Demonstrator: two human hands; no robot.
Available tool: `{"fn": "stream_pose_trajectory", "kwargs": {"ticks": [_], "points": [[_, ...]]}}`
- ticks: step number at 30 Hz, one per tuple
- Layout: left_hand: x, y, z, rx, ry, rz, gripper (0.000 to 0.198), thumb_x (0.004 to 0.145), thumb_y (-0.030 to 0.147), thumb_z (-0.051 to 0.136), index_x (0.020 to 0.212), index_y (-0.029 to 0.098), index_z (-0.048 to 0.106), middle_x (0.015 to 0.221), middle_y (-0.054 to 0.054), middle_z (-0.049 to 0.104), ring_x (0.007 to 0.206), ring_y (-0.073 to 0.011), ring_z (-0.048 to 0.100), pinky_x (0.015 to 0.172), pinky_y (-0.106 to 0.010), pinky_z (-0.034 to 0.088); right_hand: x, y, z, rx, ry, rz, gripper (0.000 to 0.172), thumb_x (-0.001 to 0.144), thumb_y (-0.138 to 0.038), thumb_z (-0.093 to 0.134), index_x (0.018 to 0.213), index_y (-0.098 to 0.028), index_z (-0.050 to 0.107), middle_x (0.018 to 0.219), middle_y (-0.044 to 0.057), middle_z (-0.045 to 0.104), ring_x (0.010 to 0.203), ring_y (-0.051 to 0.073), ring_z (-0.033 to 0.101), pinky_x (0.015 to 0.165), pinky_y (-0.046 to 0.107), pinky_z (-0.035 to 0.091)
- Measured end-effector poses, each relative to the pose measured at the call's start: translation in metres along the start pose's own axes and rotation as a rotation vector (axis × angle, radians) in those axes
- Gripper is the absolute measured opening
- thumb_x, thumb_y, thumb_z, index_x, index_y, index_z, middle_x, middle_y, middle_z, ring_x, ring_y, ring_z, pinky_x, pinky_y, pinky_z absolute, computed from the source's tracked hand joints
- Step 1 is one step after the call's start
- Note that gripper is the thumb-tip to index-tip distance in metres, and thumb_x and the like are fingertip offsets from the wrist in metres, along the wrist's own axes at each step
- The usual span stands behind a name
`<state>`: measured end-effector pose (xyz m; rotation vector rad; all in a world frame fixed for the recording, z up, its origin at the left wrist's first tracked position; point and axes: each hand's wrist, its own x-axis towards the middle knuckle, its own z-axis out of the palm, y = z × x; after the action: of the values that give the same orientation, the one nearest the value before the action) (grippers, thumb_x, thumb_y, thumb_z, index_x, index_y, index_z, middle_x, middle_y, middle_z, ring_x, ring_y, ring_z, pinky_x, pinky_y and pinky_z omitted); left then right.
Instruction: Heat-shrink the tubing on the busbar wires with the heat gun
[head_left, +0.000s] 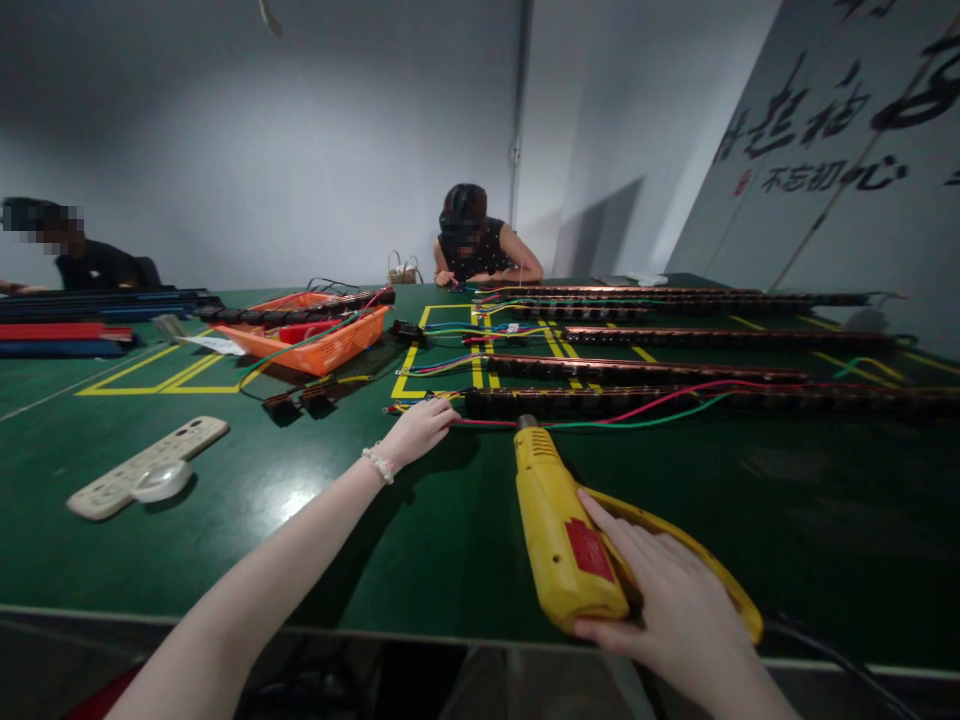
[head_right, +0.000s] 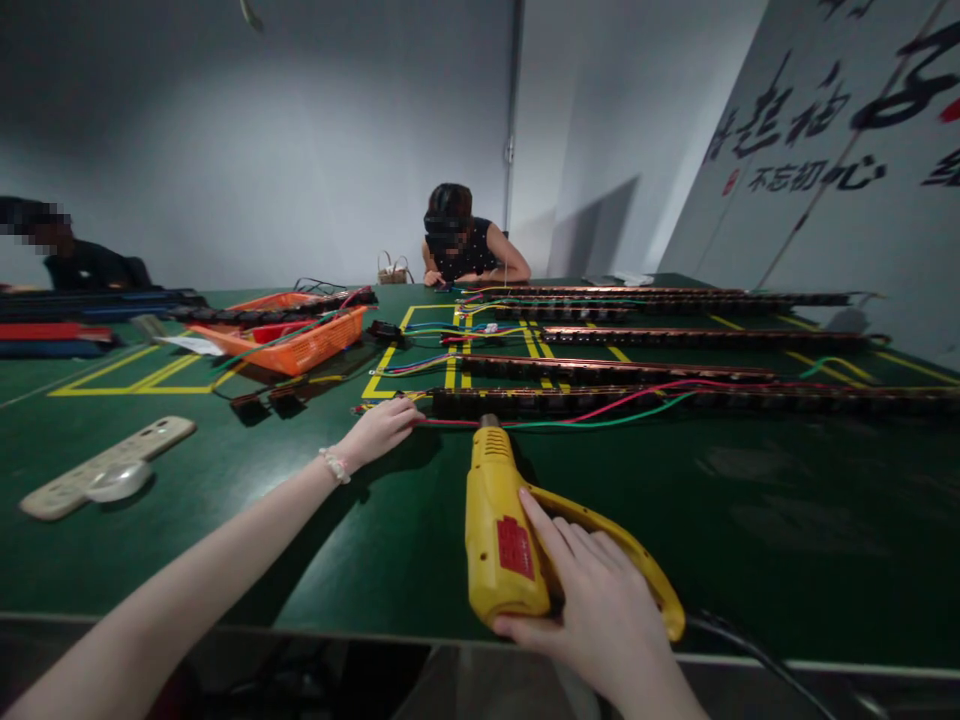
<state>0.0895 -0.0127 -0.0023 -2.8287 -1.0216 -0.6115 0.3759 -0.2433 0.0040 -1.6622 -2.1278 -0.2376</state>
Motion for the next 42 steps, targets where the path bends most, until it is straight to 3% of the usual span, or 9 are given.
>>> {"fn": "stream_pose_trajectory", "kwargs": {"ticks": [5,12,18,23,28,31,38,42], "points": [[-0.037,-0.015,-0.016,-0.083,-0.031,-0.23,0.03,0.093,0.04,0.04,0.097,0.022,0.062,0.098,-0.003,0.064,0.088,-0.016,0.06,0.079,-0.027,0.046,0.003,-0.005,-0.002,-0.023,-0.016,0.026,0.105,0.061,-0.05,0.069,0.149,-0.028,0.016,0.113,0.003,0.064,0.097,0.028,0.06,0.081,0.041,0.047],[-0.048,-0.01,-0.02,-0.112,0.084,-0.314,0.031,0.092,0.042,0.039,0.094,0.021,0.062,0.092,-0.004,0.067,0.084,-0.0166,0.061,0.074,-0.025,0.044,0.016,-0.016,-0.006,0.032,-0.075,-0.021,0.117,0.057,-0.069,0.067,0.15,-0.023,0.014,0.106,0.007,0.066,0.085,0.027,0.063,0.071,0.039,0.05],[-0.063,-0.016,-0.024,-0.258,0.006,-0.346,0.041,0.091,0.049,0.038,0.075,0.017,0.057,0.059,0.003,0.053,0.056,-0.0099,0.046,0.058,-0.021,0.035,0.015,-0.027,-0.001,-0.064,0.015,-0.068,0.11,0.064,-0.077,0.057,0.149,-0.02,0.016,0.108,0.01,0.066,0.082,0.027,0.064,0.07,0.038,0.049],[-0.057,-0.023,-0.022,-0.209,0.125,-0.298,0.036,0.091,0.041,0.04,0.074,0.015,0.058,0.072,-0.003,0.059,0.067,-0.0131,0.051,0.067,-0.025,0.04,0.019,-0.053,0.006,-0.071,0.051,-0.099,0.108,0.068,-0.08,0.05,0.148,-0.015,0.017,0.102,0.01,0.067,0.078,0.027,0.063,0.067,0.038,0.046],[-0.052,-0.033,-0.016,-0.258,0.131,-0.241,0.026,0.09,0.031,0.042,0.085,0.015,0.061,0.091,-0.007,0.064,0.084,-0.0166,0.057,0.082,-0.029,0.044,0.025,-0.079,0.012,-0.065,0.061,-0.107,0.107,0.069,-0.084,0.041,0.146,-0.013,0.022,0.099,0.012,0.067,0.078,0.027,0.063,0.067,0.039,0.045],[-0.055,-0.034,-0.017,-0.239,0.139,-0.246,0.029,0.09,0.034,0.041,0.082,0.015,0.061,0.092,-0.008,0.062,0.086,-0.0169,0.057,0.084,-0.029,0.044,0.028,-0.093,0.016,-0.046,0.057,-0.103,0.106,0.069,-0.085,0.039,0.145,-0.012,0.025,0.098,0.012,0.067,0.08,0.027,0.063,0.07,0.038,0.044],[-0.057,-0.04,-0.02,-0.24,0.087,-0.482,0.048,0.092,0.047,0.031,0.062,0.016,0.051,0.068,-0.003,0.055,0.063,-0.0132,0.049,0.064,-0.026,0.038,0.039,-0.125,0.026,-0.011,0.015,-0.123,0.108,0.068,-0.085,0.04,0.143,-0.009,0.029,0.096,0.013,0.065,0.083,0.027,0.061,0.074,0.039,0.042],[-0.058,-0.05,-0.013,-0.282,0.094,-0.487,0.051,0.089,0.052,0.032,0.059,0.015,0.05,0.061,0.0,0.051,0.058,-0.0111,0.041,0.058,-0.025,0.032,0.05,-0.145,0.032,0.036,-0.042,-0.17,0.112,0.066,-0.087,0.04,0.144,-0.007,0.029,0.096,0.012,0.063,0.084,0.027,0.06,0.077,0.039,0.041]]}}
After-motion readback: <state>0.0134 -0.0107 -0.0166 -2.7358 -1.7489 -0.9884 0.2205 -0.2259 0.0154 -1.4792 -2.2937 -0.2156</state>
